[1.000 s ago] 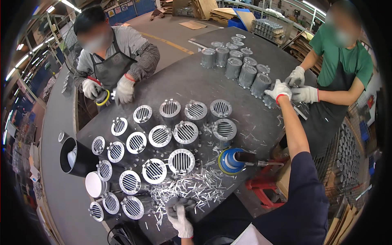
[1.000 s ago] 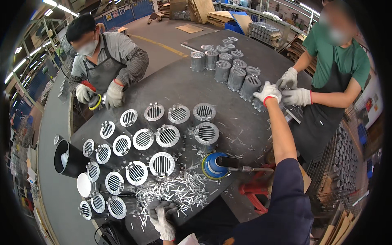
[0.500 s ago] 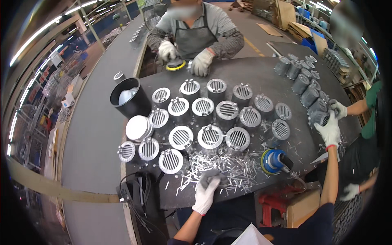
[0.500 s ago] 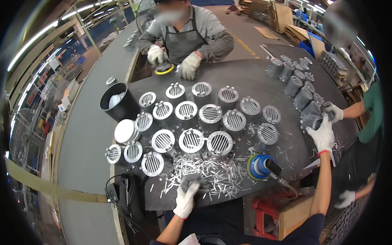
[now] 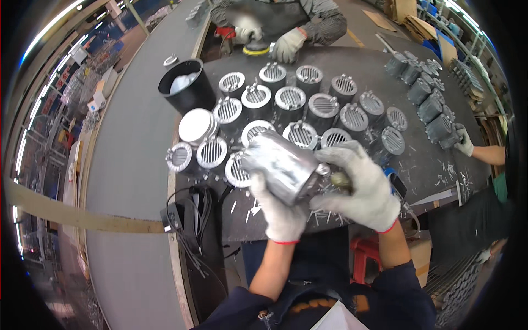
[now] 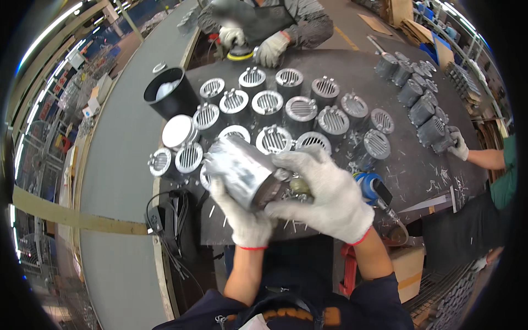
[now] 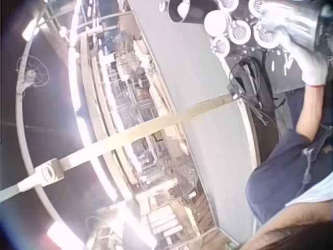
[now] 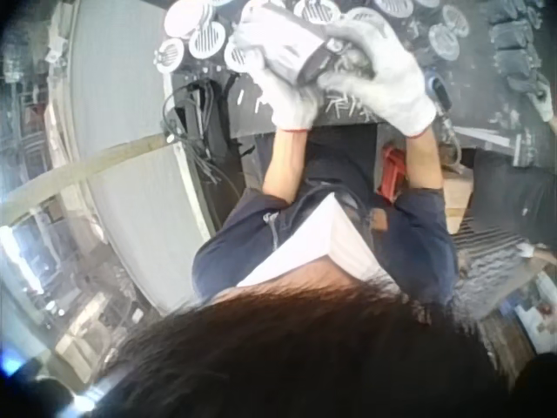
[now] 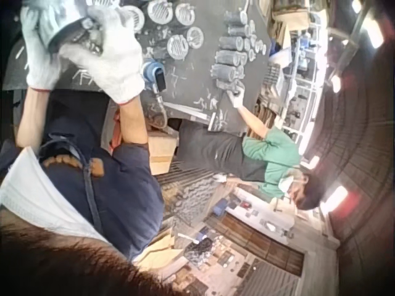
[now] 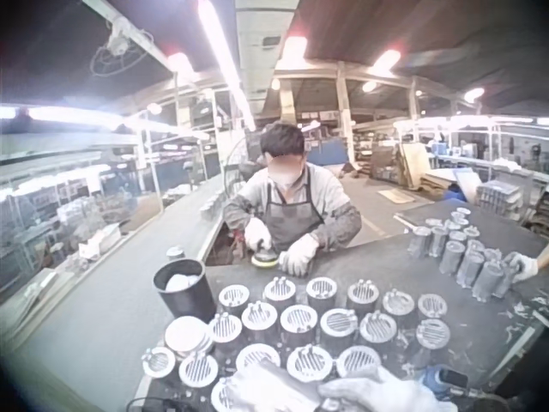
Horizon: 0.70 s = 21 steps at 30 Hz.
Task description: The person cleans metal cylindrical parts by scraping their slots and edges with a hand tool, placing the finished parts onto the table.
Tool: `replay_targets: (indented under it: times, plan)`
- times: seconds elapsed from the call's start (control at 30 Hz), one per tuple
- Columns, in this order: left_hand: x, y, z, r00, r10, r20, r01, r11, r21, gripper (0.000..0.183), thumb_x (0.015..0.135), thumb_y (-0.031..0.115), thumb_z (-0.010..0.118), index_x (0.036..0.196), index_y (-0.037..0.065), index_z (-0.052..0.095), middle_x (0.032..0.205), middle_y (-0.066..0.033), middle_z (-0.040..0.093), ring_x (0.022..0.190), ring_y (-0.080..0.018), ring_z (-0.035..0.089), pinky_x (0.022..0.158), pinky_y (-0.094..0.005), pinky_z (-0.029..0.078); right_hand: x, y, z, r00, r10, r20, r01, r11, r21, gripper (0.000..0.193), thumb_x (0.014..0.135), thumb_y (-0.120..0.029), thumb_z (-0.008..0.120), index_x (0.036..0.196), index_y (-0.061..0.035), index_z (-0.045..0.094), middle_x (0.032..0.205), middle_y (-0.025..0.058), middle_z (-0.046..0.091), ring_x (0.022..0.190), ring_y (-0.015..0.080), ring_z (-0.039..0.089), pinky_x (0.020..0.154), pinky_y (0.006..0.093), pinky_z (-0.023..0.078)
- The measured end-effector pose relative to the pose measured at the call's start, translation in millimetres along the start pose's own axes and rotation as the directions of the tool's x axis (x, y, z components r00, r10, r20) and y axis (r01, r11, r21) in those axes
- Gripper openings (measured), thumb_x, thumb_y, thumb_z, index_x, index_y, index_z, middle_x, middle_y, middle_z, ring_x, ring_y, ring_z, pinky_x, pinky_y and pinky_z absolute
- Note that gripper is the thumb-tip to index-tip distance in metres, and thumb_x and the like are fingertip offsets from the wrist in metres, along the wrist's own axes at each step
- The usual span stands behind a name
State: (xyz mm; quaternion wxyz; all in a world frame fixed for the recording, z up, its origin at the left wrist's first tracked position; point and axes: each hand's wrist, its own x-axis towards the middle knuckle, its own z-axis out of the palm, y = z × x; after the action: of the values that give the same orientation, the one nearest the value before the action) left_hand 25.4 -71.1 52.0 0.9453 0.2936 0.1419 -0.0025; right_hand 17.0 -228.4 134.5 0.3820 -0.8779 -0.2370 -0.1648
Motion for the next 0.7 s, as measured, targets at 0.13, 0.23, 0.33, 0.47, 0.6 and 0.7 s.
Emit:
replay_targets:
  times: [0.13, 0.23, 0.33, 0.47, 0.6, 0.7]
  plan:
    - [-0.1, 29.6, -24.8, 0.963, -0.145, 0.229, 0.222, 0.905, -0.362, 0.101, 0.089, 0.084, 0.055, 0.141, -0.002, 0.053, 0.115, -0.0198, 0.066, 0.098, -0.0356, 0.071, 0.089, -0.0488, 0.062, -6.9, 1.5, 5.4, 0.964, 0.218, -0.154, -0.081, 0.789, 0.609, 0.025, 0.109, -0.025, 0.060, 0.108, -0.0007, 0.055, 0.102, 0.0108, 0.066, 0.072, 0.0122, 0.061, 0.064, 0.0267, 0.053]
    - [-3.3, 31.9, -33.0, 0.858, -0.291, 0.425, 0.503, 0.649, -0.571, 0.102, 0.089, 0.085, 0.052, 0.138, -0.005, 0.055, 0.119, -0.0182, 0.065, 0.102, -0.0346, 0.069, 0.086, -0.0460, 0.064, -8.2, -7.5, 15.8, 0.930, 0.301, -0.210, -0.090, 0.742, 0.664, 0.035, 0.113, -0.034, 0.053, 0.116, 0.0006, 0.049, 0.094, 0.0132, 0.066, 0.061, 0.0109, 0.057, 0.056, 0.0243, 0.049]
    - [-7.9, 24.0, -35.1, 0.830, -0.343, 0.440, 0.557, 0.467, -0.687, 0.093, 0.093, 0.076, 0.054, 0.137, -0.006, 0.055, 0.120, -0.0177, 0.065, 0.103, -0.0313, 0.070, 0.090, -0.0429, 0.065, -3.7, -19.5, 19.1, 0.907, 0.296, -0.299, -0.063, 0.798, 0.600, 0.041, 0.113, -0.038, 0.053, 0.119, 0.0015, 0.047, 0.089, 0.0135, 0.066, 0.060, 0.0124, 0.058, 0.055, 0.0251, 0.049]
    - [-10.0, 16.1, -35.9, 0.792, -0.336, 0.510, 0.582, 0.160, -0.798, 0.072, 0.098, 0.053, 0.065, 0.142, -0.003, 0.053, 0.130, -0.0171, 0.064, 0.117, -0.0295, 0.068, 0.099, -0.0420, 0.064, -0.5, -29.6, 17.7, 0.814, 0.259, -0.520, 0.003, 0.893, 0.450, 0.048, 0.111, -0.045, 0.054, 0.123, 0.0004, 0.047, 0.083, 0.0133, 0.063, 0.057, 0.0154, 0.058, 0.054, 0.0264, 0.047]
    - [-13.1, 16.6, -35.1, 0.866, -0.328, 0.376, 0.461, 0.236, -0.855, 0.060, 0.100, 0.039, 0.067, 0.144, 0.000, 0.054, 0.138, -0.0160, 0.064, 0.127, -0.0282, 0.066, 0.108, -0.0403, 0.060, -5.3, -33.7, 26.1, 0.750, 0.297, -0.591, 0.014, 0.886, 0.463, 0.052, 0.112, -0.053, 0.046, 0.126, -0.0022, 0.048, 0.086, 0.0100, 0.059, 0.056, 0.0136, 0.053, 0.051, 0.0266, 0.041]
    - [-14.2, 21.9, -34.1, 0.919, -0.277, 0.280, 0.377, 0.409, -0.831, 0.047, 0.104, 0.028, 0.063, 0.143, 0.003, 0.058, 0.142, -0.0154, 0.062, 0.131, -0.0292, 0.064, 0.113, -0.0414, 0.057, -9.7, -30.9, 33.7, 0.813, 0.263, -0.520, 0.039, 0.866, 0.499, 0.056, 0.112, -0.054, 0.046, 0.129, -0.0014, 0.048, 0.093, 0.0111, 0.060, 0.062, 0.0149, 0.058, 0.055, 0.0266, 0.045]
